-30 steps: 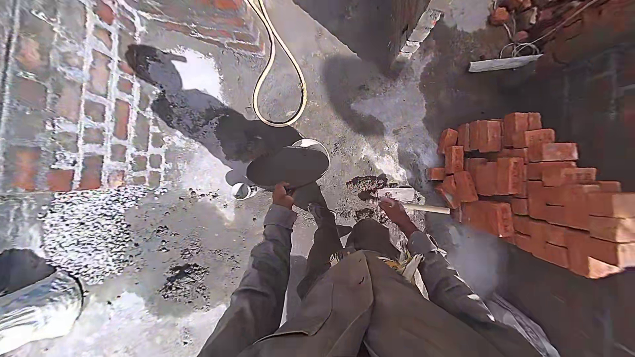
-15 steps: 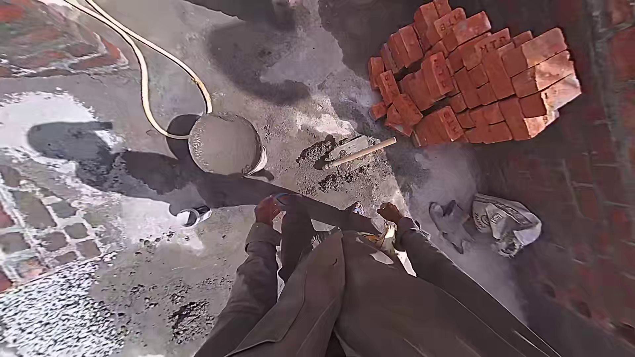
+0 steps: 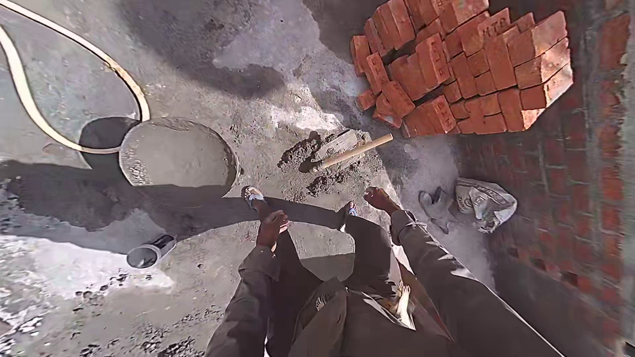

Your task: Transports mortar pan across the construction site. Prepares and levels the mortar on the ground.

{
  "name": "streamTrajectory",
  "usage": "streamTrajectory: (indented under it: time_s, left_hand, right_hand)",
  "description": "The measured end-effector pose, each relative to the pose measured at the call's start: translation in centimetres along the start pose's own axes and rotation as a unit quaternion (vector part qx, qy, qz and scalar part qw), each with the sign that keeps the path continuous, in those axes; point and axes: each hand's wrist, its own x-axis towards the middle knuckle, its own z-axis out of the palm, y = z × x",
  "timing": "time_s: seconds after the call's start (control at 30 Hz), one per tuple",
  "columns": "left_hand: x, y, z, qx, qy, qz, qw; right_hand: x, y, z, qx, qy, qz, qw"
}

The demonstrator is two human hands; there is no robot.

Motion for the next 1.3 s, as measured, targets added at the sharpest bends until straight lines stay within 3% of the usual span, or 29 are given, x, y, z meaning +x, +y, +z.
streamTrajectory:
  time_s: [0.1, 0.2, 0.3, 0.4, 0.5, 0.6, 0.7, 0.8, 0.87, 0.97, 1.1, 1.17, 1.3]
  left_hand:
    - [7.3, -2.3, -1.9, 0.078, -0.054, -0.030, 0.995]
    - [12.6, -1.4, -2.4, 0.044, -0.016, -0.009, 0.999]
    - [15.7, -2.1, -1.5, 0.007, 0.033, 0.023, 0.999]
    - [16.4, -4.3, 0.4, -0.027, 0.055, 0.021, 0.998]
    - [17.6, -5.3, 3.1, 0.012, 0.049, -0.020, 0.999]
    - [18.0, -5.6, 5.0, 0.092, 0.020, -0.007, 0.995]
    - [19.2, -5.3, 6.1, 0.109, 0.014, 0.001, 0.994]
    - [19.7, -5.2, 6.8, 0.135, 0.016, -0.012, 0.991]
    - [20.2, -4.6, 7.1, 0.148, 0.016, -0.016, 0.989]
    - [21.0, -3.6, 7.3, 0.153, 0.013, -0.005, 0.988]
    - [22.4, -1.7, 7.4, 0.138, 0.002, 0.007, 0.990]
    - [21.9, -1.5, 7.1, 0.127, -0.003, 0.001, 0.992]
    - [21.6, -1.1, 6.1, 0.109, 0.009, 0.013, 0.994]
  right_hand:
    - [6.4, -3.2, 1.7, 0.006, -0.009, 0.020, 1.000]
    - [16.3, -5.3, 3.5, -0.103, -0.061, -0.015, 0.993]
    - [25.4, -6.8, 3.5, -0.237, -0.061, -0.074, 0.967]
    - [31.7, -8.7, 1.4, -0.226, 0.028, -0.073, 0.971]
    - [36.6, -6.3, -0.2, -0.288, 0.037, -0.061, 0.955]
    - [38.4, -0.9, 1.8, -0.364, -0.005, -0.045, 0.930]
    - [39.5, 0.5, 4.2, -0.391, -0.021, -0.021, 0.920]
    - [40.8, 1.0, 6.0, -0.330, -0.166, 0.012, 0.929]
    - [39.0, 1.8, 7.7, -0.260, -0.201, 0.003, 0.944]
    - [33.5, 3.9, 9.7, -0.198, -0.139, 0.014, 0.970]
    - [29.2, 5.9, 7.2, -0.104, -0.051, 0.059, 0.992]
    - [29.8, 5.8, 5.2, -0.081, -0.004, 0.081, 0.993]
    - [37.2, 3.9, 1.8, -0.054, 0.142, 0.148, 0.977]
